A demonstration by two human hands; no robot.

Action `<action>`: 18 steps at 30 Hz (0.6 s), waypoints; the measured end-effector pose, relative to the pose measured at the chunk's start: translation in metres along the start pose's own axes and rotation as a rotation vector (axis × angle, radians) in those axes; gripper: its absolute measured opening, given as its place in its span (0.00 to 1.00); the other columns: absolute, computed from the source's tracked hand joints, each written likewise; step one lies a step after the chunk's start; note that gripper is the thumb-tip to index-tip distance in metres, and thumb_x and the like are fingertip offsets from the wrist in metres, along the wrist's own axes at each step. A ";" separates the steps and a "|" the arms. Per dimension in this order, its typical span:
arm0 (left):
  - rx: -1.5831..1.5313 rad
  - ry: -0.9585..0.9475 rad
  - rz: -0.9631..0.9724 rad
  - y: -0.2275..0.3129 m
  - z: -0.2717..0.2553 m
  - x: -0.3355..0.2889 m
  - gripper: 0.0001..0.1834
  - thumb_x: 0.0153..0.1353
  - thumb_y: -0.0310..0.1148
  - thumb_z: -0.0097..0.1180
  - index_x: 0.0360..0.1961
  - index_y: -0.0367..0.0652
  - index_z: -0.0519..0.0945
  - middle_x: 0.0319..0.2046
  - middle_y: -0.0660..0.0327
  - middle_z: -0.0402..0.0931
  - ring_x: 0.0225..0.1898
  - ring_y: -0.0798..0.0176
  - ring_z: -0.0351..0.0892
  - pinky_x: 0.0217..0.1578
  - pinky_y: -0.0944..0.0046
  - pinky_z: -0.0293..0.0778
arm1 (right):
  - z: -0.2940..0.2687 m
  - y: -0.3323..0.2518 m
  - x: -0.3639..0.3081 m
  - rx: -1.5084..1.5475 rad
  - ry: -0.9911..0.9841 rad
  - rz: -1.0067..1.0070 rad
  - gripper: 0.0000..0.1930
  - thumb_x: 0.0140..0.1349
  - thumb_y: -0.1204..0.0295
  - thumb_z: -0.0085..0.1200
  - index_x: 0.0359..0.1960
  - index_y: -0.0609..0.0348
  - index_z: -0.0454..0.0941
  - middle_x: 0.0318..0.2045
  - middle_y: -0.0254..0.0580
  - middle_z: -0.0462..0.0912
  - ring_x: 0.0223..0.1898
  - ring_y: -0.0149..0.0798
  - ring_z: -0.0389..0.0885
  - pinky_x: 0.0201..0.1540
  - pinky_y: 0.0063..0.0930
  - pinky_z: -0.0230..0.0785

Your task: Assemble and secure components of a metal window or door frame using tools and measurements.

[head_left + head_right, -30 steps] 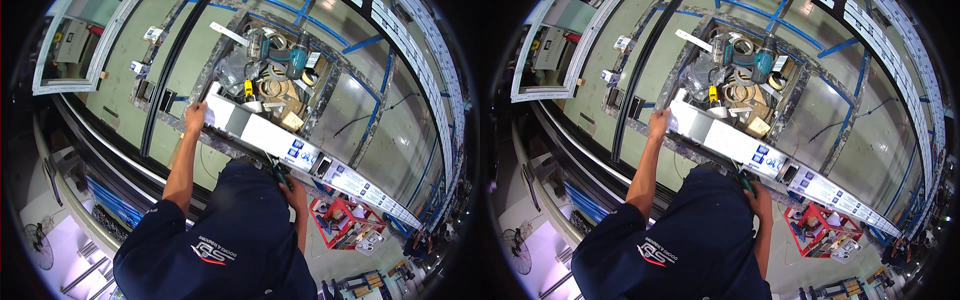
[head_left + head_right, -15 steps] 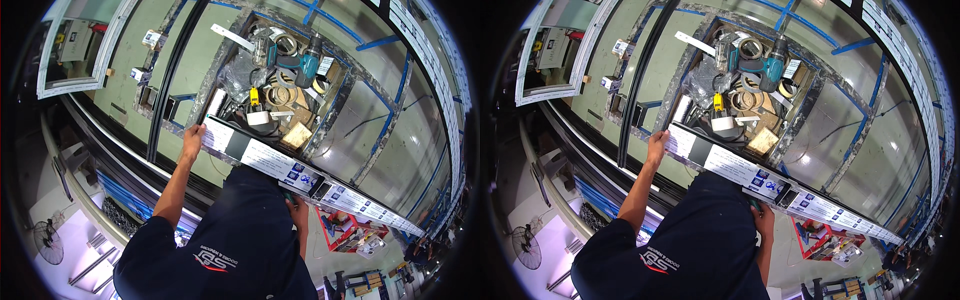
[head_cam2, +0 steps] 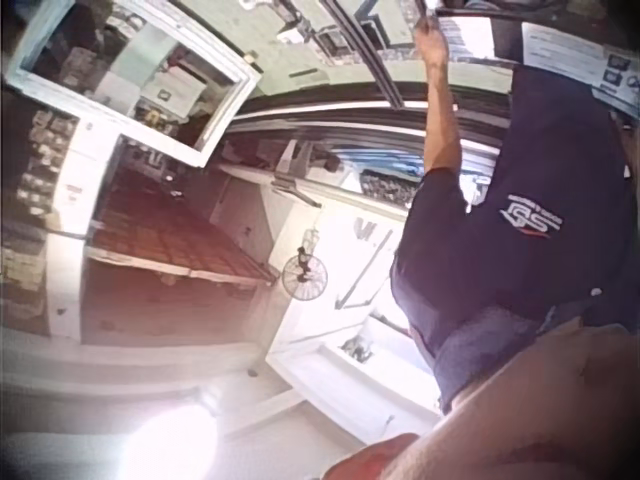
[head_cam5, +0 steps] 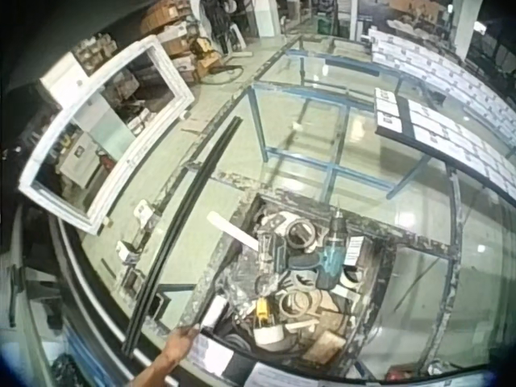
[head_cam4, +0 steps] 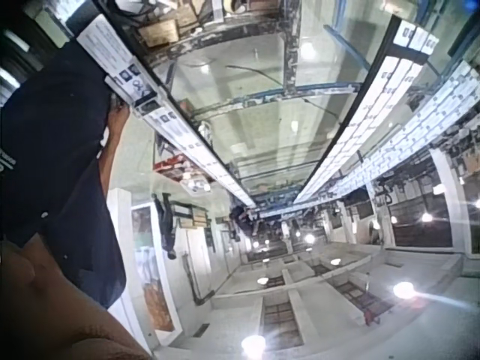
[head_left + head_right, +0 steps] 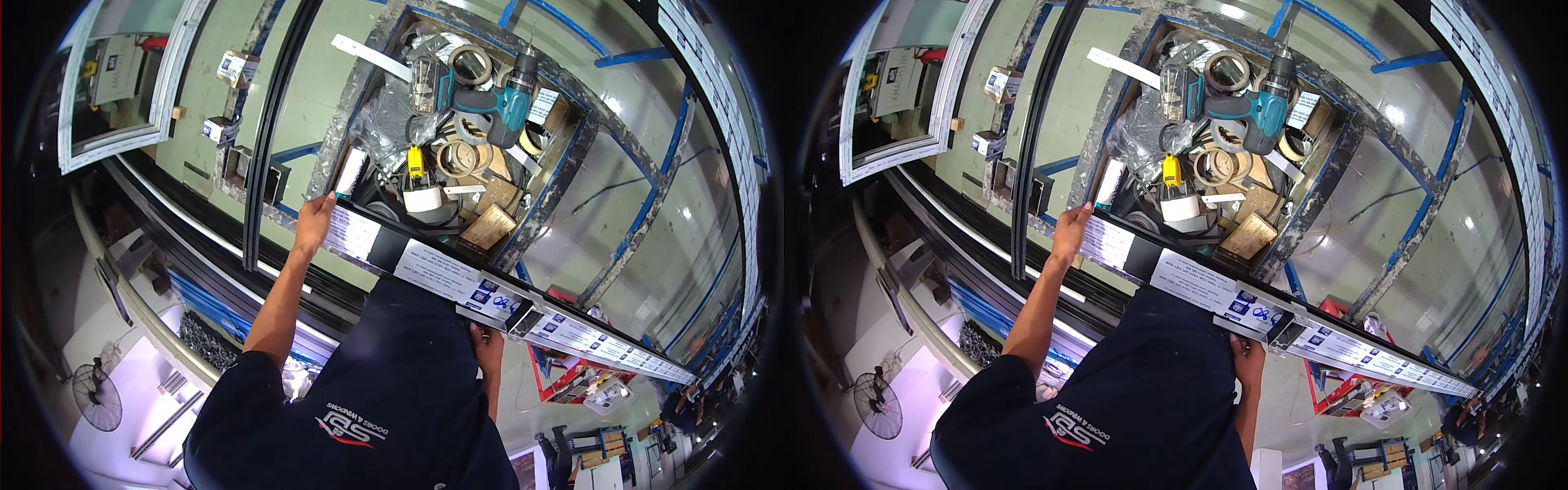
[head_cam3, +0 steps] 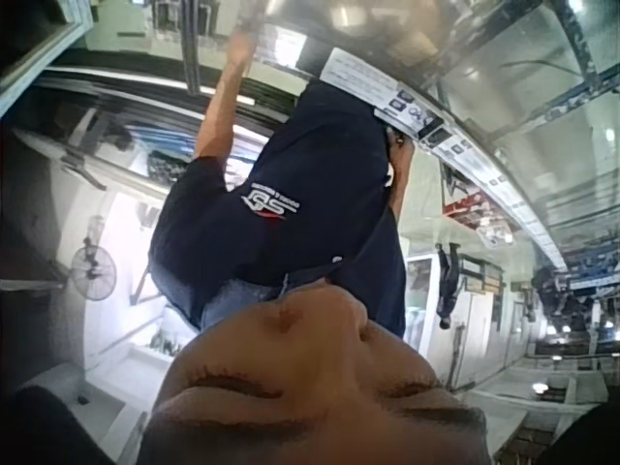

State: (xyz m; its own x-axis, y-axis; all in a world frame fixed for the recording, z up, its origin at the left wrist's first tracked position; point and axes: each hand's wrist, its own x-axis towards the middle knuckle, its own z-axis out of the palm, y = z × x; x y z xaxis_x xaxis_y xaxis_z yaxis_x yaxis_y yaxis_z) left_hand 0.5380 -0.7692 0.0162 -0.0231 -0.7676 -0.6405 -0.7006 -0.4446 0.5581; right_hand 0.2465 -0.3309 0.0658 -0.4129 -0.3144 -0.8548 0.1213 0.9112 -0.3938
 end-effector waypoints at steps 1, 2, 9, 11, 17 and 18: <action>-0.049 0.003 -0.006 0.001 0.000 -0.001 0.28 0.83 0.50 0.58 0.37 0.31 0.86 0.26 0.68 0.77 0.31 0.75 0.70 0.33 0.66 0.68 | 0.001 -0.006 0.002 0.035 0.005 0.005 0.22 0.73 0.61 0.69 0.59 0.67 0.85 0.45 0.49 0.92 0.41 0.38 0.87 0.49 0.35 0.79; -0.043 0.007 -0.011 0.002 0.000 0.000 0.28 0.83 0.50 0.58 0.37 0.31 0.86 0.26 0.68 0.77 0.31 0.75 0.70 0.33 0.66 0.68 | 0.002 -0.011 0.003 0.070 0.009 0.008 0.22 0.73 0.62 0.69 0.60 0.68 0.84 0.47 0.50 0.92 0.43 0.39 0.87 0.51 0.36 0.79; 0.073 -0.069 0.018 0.025 -0.006 0.002 0.32 0.82 0.55 0.57 0.33 0.32 0.85 0.23 0.65 0.77 0.28 0.71 0.68 0.32 0.60 0.68 | 0.012 0.003 0.006 0.290 0.004 -0.045 0.25 0.73 0.65 0.70 0.64 0.70 0.80 0.56 0.51 0.89 0.57 0.42 0.87 0.64 0.38 0.75; 0.412 -0.043 0.095 0.039 -0.008 0.005 0.36 0.79 0.59 0.57 0.28 0.32 0.81 0.18 0.57 0.72 0.25 0.64 0.67 0.30 0.53 0.69 | 0.016 -0.003 0.003 0.309 0.020 -0.063 0.26 0.72 0.65 0.71 0.65 0.69 0.80 0.57 0.51 0.89 0.58 0.42 0.86 0.65 0.38 0.74; 0.572 -0.029 0.200 0.035 -0.009 0.015 0.35 0.74 0.59 0.61 0.29 0.31 0.87 0.26 0.38 0.83 0.32 0.34 0.86 0.38 0.42 0.77 | 0.021 0.001 0.003 0.323 0.036 -0.076 0.27 0.70 0.69 0.72 0.67 0.68 0.79 0.59 0.49 0.88 0.61 0.42 0.84 0.68 0.38 0.72; 0.417 -0.042 0.075 0.035 -0.009 0.016 0.34 0.73 0.57 0.63 0.28 0.31 0.86 0.24 0.42 0.82 0.29 0.43 0.83 0.37 0.45 0.76 | 0.025 0.002 0.005 0.424 0.044 -0.075 0.26 0.70 0.70 0.72 0.65 0.68 0.80 0.59 0.48 0.89 0.61 0.41 0.84 0.68 0.37 0.72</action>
State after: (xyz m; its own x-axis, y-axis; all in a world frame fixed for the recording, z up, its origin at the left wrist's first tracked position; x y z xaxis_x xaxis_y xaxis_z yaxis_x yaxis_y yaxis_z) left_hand 0.5196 -0.8007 0.0298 -0.1080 -0.7673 -0.6321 -0.9243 -0.1566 0.3480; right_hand 0.2675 -0.3376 0.0527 -0.4721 -0.3557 -0.8066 0.4455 0.6933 -0.5664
